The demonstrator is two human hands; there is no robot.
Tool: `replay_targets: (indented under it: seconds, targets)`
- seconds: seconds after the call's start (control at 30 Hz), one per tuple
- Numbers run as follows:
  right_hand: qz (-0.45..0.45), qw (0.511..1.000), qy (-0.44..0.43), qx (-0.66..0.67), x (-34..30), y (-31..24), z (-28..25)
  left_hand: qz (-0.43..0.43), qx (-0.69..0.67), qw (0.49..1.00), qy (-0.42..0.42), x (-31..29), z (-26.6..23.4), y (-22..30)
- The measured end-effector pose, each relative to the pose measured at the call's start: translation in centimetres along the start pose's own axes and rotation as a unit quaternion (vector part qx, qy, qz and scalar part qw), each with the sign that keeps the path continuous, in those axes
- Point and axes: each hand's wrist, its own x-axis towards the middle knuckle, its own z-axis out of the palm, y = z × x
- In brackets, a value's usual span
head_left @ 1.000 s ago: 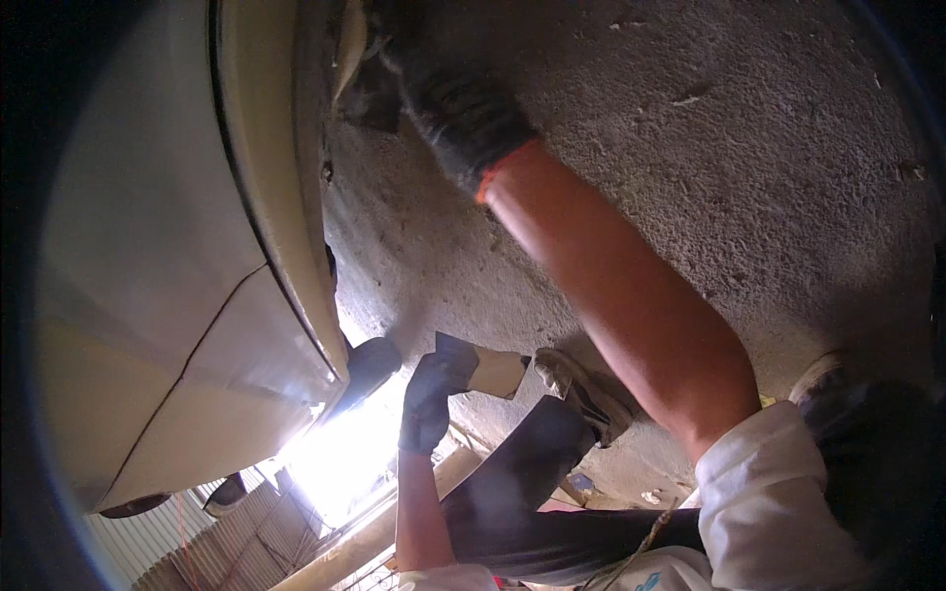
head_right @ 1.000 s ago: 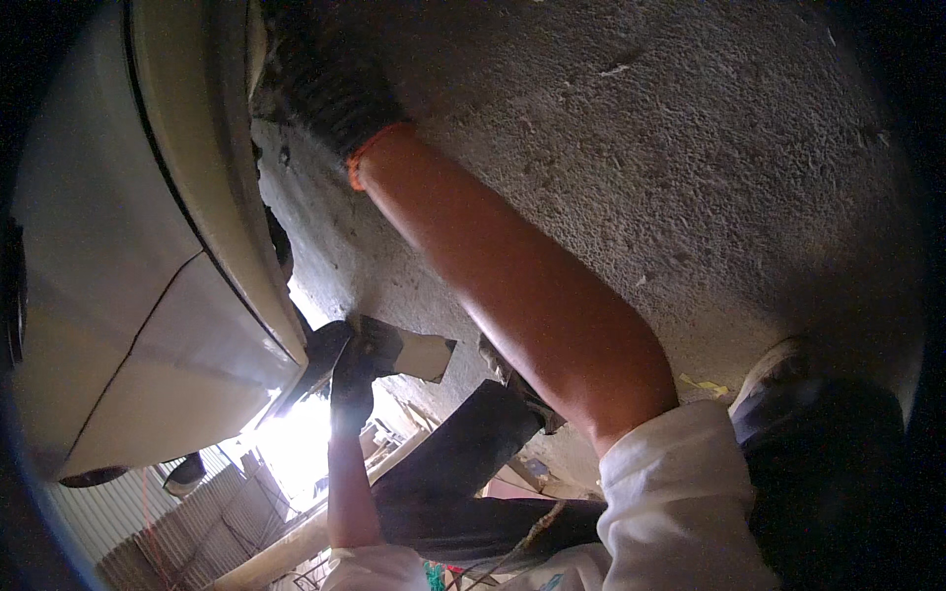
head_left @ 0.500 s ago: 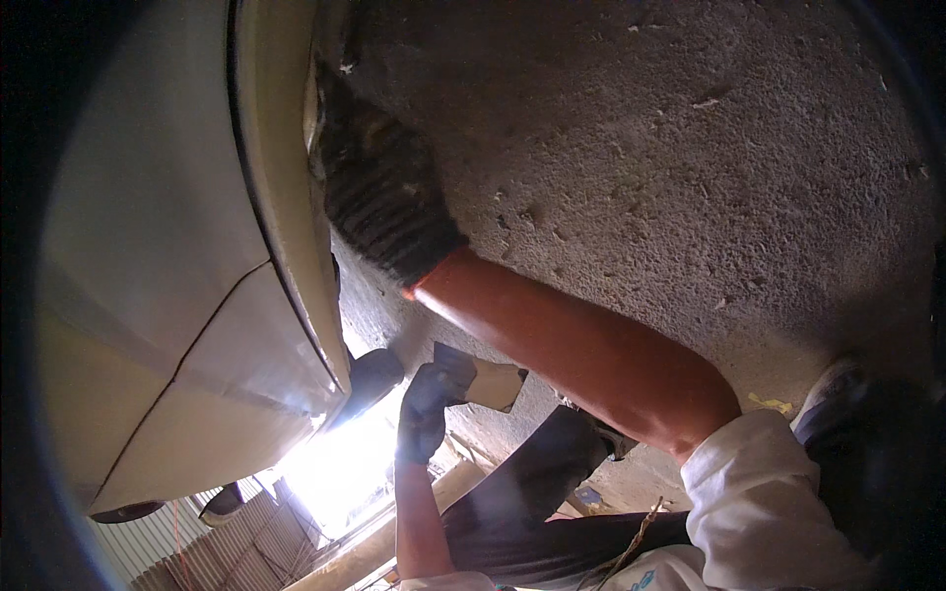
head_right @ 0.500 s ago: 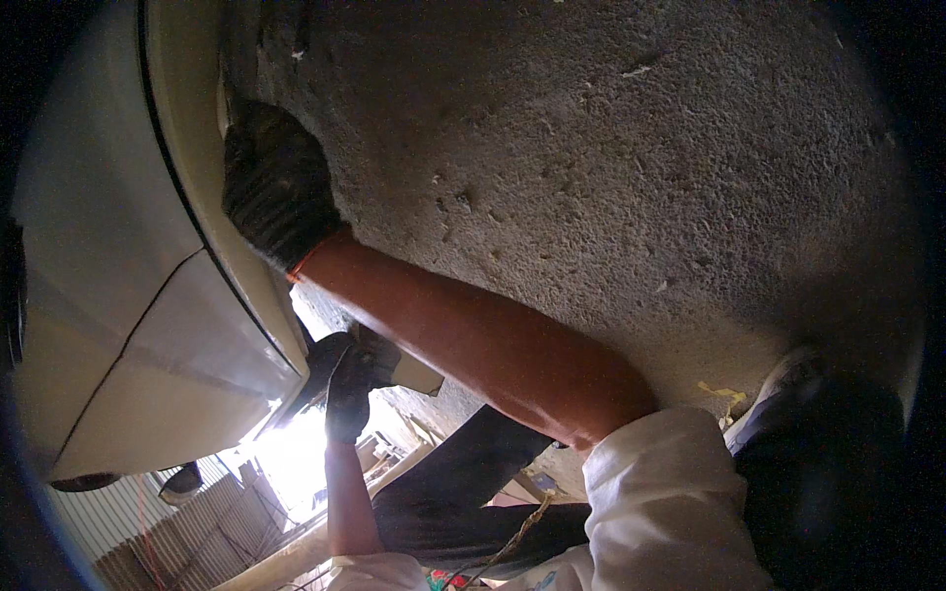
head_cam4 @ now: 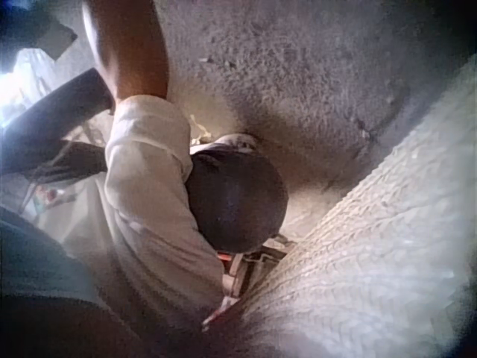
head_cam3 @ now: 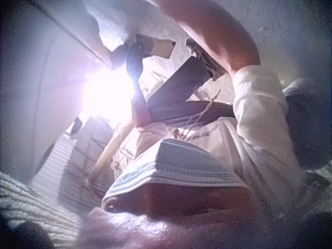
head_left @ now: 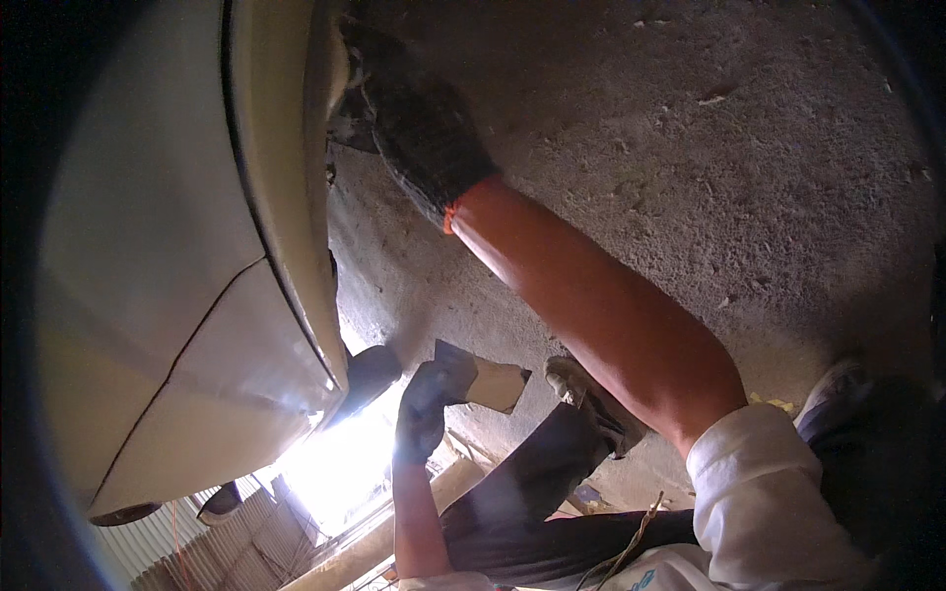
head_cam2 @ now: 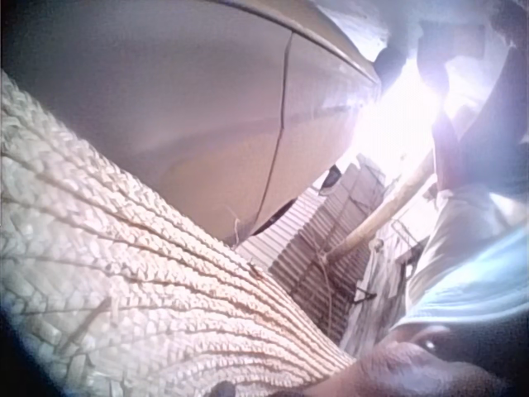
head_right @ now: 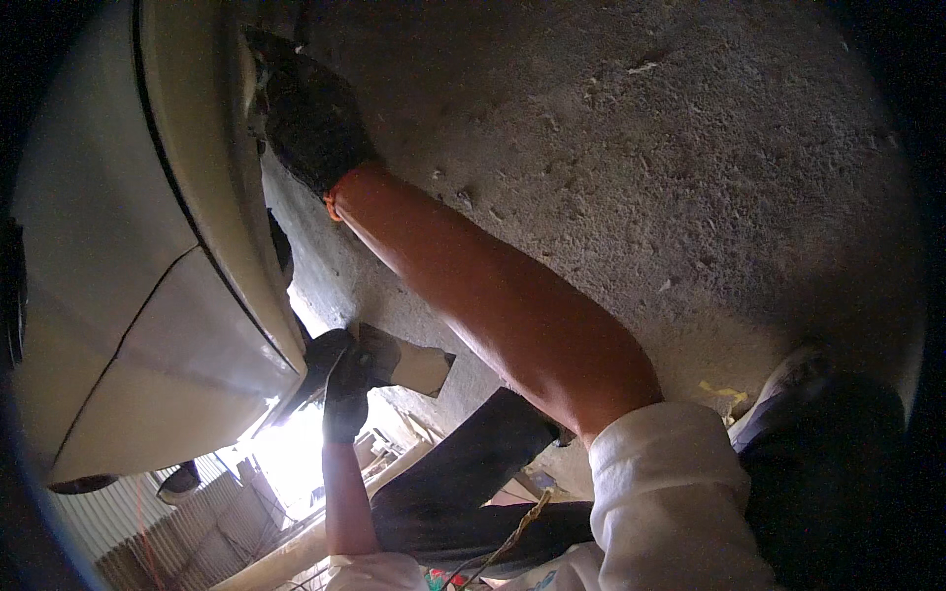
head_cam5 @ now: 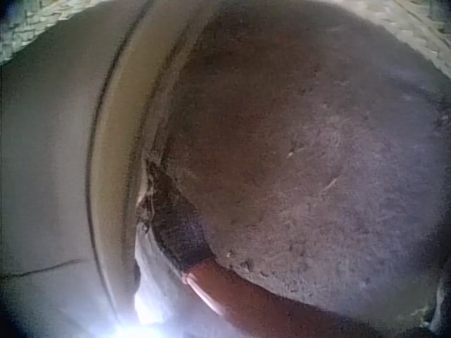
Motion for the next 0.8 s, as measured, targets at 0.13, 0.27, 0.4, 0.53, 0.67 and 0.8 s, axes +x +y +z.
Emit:
replay_targets:
  seconds: [0.13, 0.27, 0.4, 0.53, 0.67, 0.8]
  targets:
    - [0.075, 0.983, -0.168, -0.008, -0.6, -0.4, 0.5, 0.019, 0.004, 0.999, 0.032, -0.5, 0.6, 0.2]
    - [0.058, 0.981, -0.176, -0.055, -1.5, -2.3, 0.4, -0.032, 0.124, 0.99, 0.065, -0.7, 0.5, -0.1]
    - [0.074, 0.979, -0.181, -0.059, -1.9, -1.4, -0.3, 0.001, 0.154, 0.987, 0.045, -0.9, 0.1, -1.1]
    - [0.078, 0.977, -0.189, -0.054, -1.9, 0.0, 0.6, -0.013, 0.174, 0.983, 0.053, -1.7, -0.6, -1.9]
    - [0.073, 0.976, -0.197, -0.057, -3.2, -0.7, 1.4, -0.023, 0.141, 0.988, 0.056, -2.6, -1.1, -2.2]
    - [0.078, 0.974, -0.206, -0.055, -4.4, -0.5, 0.4, -0.024, 0.106, 0.993, 0.041, -3.2, -1.1, -2.8]
